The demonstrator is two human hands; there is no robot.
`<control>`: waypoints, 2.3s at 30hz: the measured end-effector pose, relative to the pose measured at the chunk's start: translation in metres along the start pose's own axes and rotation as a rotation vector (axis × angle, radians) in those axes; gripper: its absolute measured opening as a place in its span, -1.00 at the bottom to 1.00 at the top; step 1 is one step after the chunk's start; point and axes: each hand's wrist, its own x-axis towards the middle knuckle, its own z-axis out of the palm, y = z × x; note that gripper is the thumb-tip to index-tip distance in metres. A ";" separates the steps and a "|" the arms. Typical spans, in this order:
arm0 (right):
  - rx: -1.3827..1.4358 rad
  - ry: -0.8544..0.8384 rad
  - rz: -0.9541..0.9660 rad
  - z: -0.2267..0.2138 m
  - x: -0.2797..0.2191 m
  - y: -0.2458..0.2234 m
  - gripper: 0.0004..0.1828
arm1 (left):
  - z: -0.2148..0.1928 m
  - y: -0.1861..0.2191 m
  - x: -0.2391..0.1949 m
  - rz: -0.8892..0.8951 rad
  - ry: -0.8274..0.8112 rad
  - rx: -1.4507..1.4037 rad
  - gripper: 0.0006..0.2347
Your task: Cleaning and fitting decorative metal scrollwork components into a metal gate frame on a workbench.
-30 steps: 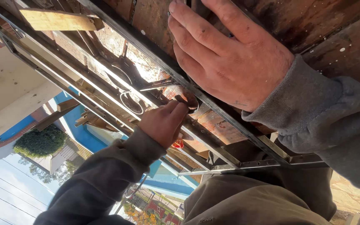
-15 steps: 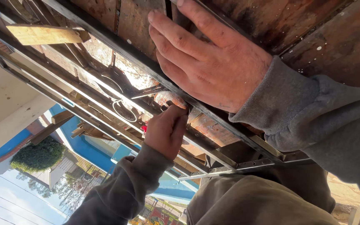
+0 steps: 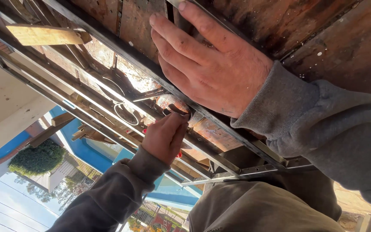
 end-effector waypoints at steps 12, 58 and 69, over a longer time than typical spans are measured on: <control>-0.041 -0.006 0.007 0.000 0.004 0.005 -0.64 | -0.015 -0.009 0.015 0.031 -0.014 0.031 -0.84; 0.309 -0.469 0.419 -0.018 0.083 -0.249 -0.58 | 0.206 -0.095 -0.160 -0.424 1.308 -1.529 -0.88; 0.284 -0.567 -0.176 -0.019 0.068 -0.172 -0.73 | 0.199 -0.081 -0.160 -0.401 1.299 -1.633 -0.91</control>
